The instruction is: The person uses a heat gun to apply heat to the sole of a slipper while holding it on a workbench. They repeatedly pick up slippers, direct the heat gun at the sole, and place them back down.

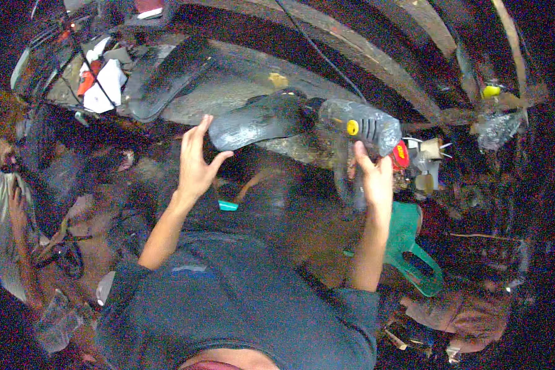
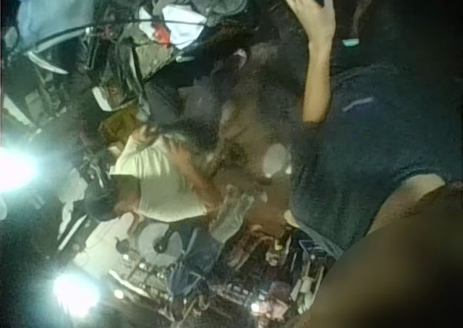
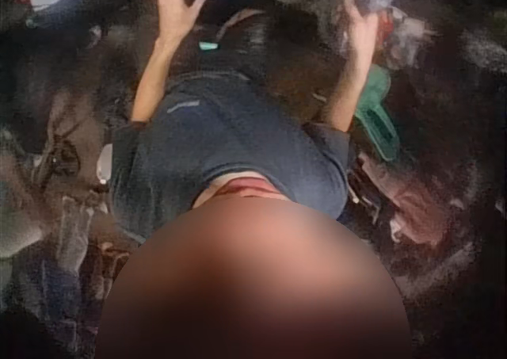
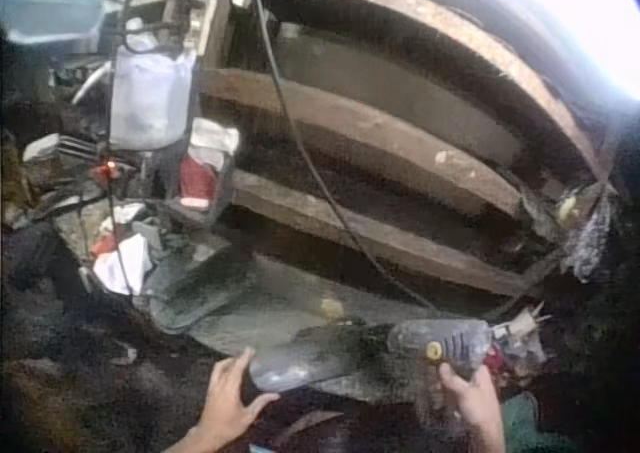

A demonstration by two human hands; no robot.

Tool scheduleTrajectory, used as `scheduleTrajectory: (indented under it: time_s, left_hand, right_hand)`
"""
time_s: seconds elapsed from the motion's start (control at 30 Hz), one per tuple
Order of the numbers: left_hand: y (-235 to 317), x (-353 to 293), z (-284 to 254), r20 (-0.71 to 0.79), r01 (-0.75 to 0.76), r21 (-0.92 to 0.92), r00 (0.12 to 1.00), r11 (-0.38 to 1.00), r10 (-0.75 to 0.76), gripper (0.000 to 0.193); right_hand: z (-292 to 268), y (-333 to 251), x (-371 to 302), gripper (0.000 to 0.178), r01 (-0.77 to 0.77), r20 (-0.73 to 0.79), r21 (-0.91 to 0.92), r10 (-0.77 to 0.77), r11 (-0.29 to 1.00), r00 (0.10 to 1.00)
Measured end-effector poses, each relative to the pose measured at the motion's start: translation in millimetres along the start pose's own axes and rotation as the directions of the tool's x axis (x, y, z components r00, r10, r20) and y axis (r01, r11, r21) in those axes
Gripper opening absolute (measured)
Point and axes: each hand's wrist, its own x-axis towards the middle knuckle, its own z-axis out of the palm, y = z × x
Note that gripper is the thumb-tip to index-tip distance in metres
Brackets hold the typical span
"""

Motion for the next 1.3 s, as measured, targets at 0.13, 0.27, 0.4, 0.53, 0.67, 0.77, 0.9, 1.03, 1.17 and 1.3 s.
scheduleTrajectory:
  time_s: [0.13, 0.27, 0.4, 0.53, 0.67, 0.77, 0.9, 1.03, 1.17, 1.3]
  left_hand:
    - [-5.6, 1.5, -1.1, 0.026, 0.028, -0.024, 0.999, 0.999, -0.028, 0.109]
    - [0.4, -4.2, -0.9, 0.046, 0.11, -0.119, 0.993, 0.987, -0.105, 0.111]
    - [14.7, -13.9, -4.6, 0.0, 0.159, -0.116, 0.987, 0.98, -0.16, 0.103]
    - [25.7, -25.3, -13.3, -0.053, 0.194, -0.109, 0.978, 0.975, -0.201, 0.093]
    - [28.7, -34.3, -27.5, -0.117, 0.204, -0.101, 0.969, 0.974, -0.216, 0.091]
    - [27.2, -37.6, -36.9, -0.151, 0.202, -0.077, 0.966, 0.976, -0.211, 0.093]
    - [34.9, -39.6, -45.7, -0.239, 0.185, -0.1, 0.949, 0.978, -0.204, 0.094]
    - [42.7, -40.7, -49.6, -0.254, 0.188, -0.189, 0.939, 0.964, -0.233, 0.083]
    - [35.9, -40.8, -51.5, -0.278, 0.192, -0.229, 0.927, 0.954, -0.253, 0.079]
    - [21.3, -42.7, -52.8, -0.291, 0.206, -0.286, 0.912, 0.936, -0.29, 0.075]
  right_hand:
    - [10.7, -13.5, 0.1, 0.022, -0.002, 0.055, 0.042, -0.001, 0.999, 0.998]
    - [18.3, -24.1, 7.8, 0.023, 0.013, 0.117, 0.021, -0.015, 1.0, 0.993]
    - [14.4, -37.5, 7.0, 0.023, -0.057, 0.204, 0.03, 0.05, 0.998, 0.978]
    - [10.1, -52.4, 3.1, 0.022, -0.062, 0.287, 0.047, 0.046, 0.997, 0.957]
    - [8.4, -67.3, 3.1, 0.025, 0.028, 0.416, 0.011, -0.03, 1.0, 0.909]
    - [13.7, -77.3, -0.6, 0.033, 0.086, 0.441, -0.067, -0.048, 0.994, 0.896]
    - [19.4, -96.1, -3.5, 0.043, 0.163, 0.519, -0.191, -0.041, 0.968, 0.853]
    - [15.6, -120.0, -11.2, 0.046, 0.281, 0.605, -0.299, -0.047, 0.912, 0.795]
    - [16.2, -130.5, -28.9, 0.045, 0.256, 0.647, -0.341, 0.028, 0.905, 0.762]
    - [6.3, -124.5, -43.7, 0.044, 0.209, 0.593, -0.334, 0.032, 0.919, 0.804]
